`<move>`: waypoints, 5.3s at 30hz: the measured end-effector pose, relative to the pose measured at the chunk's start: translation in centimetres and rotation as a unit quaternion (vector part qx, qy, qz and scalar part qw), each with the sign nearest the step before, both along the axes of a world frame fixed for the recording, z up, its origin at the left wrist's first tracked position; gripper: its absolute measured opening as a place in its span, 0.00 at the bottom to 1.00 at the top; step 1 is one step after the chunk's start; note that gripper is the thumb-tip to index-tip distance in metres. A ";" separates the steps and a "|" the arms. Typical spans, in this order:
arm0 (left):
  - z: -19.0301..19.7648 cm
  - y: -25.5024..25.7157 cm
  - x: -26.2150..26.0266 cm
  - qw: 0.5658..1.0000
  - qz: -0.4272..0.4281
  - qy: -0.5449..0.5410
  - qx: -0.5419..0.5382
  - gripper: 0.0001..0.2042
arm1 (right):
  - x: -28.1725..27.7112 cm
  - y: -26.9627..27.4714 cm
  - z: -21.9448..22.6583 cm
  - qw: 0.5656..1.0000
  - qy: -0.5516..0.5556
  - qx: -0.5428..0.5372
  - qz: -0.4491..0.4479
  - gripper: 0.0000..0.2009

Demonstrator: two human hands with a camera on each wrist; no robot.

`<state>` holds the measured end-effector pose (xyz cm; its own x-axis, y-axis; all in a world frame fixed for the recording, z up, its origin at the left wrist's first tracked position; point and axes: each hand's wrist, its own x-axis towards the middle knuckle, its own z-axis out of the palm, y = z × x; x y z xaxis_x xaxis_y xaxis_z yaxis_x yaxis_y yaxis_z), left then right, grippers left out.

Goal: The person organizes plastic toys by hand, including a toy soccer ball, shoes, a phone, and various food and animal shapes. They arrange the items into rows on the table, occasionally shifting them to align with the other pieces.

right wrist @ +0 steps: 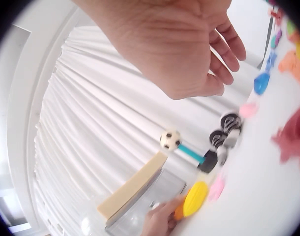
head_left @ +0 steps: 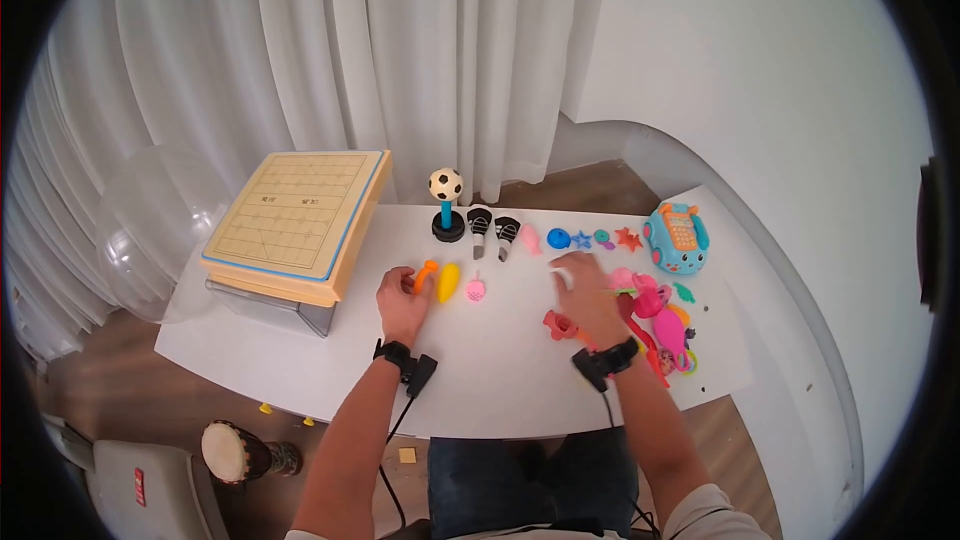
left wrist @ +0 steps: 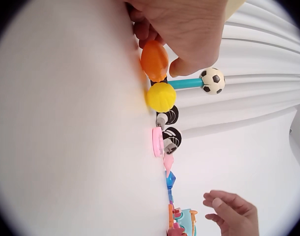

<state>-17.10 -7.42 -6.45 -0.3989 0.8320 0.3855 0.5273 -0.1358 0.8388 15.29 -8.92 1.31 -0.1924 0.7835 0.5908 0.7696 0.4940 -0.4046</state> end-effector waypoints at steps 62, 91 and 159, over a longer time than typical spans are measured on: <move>6.3 -10.8 13.9 0.890 -0.354 0.276 -0.079 0.20 | 8.0 1.4 -1.0 0.993 -0.005 -0.103 0.055 0.10; 5.5 -8.3 14.8 0.851 -0.413 0.321 0.050 0.21 | 19.3 -5.9 7.3 0.985 0.033 -0.131 -0.106 0.08; 3.0 -12.8 9.9 0.951 -0.279 -0.131 0.020 0.22 | -0.4 -11.0 -0.1 0.977 0.164 -0.116 -0.070 0.35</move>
<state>-7.24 -20.26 -3.47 0.0145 0.9290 0.3698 0.1376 -0.3682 0.9195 14.93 -19.92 1.18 0.0971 0.9086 0.4062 0.6329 0.2586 -0.7297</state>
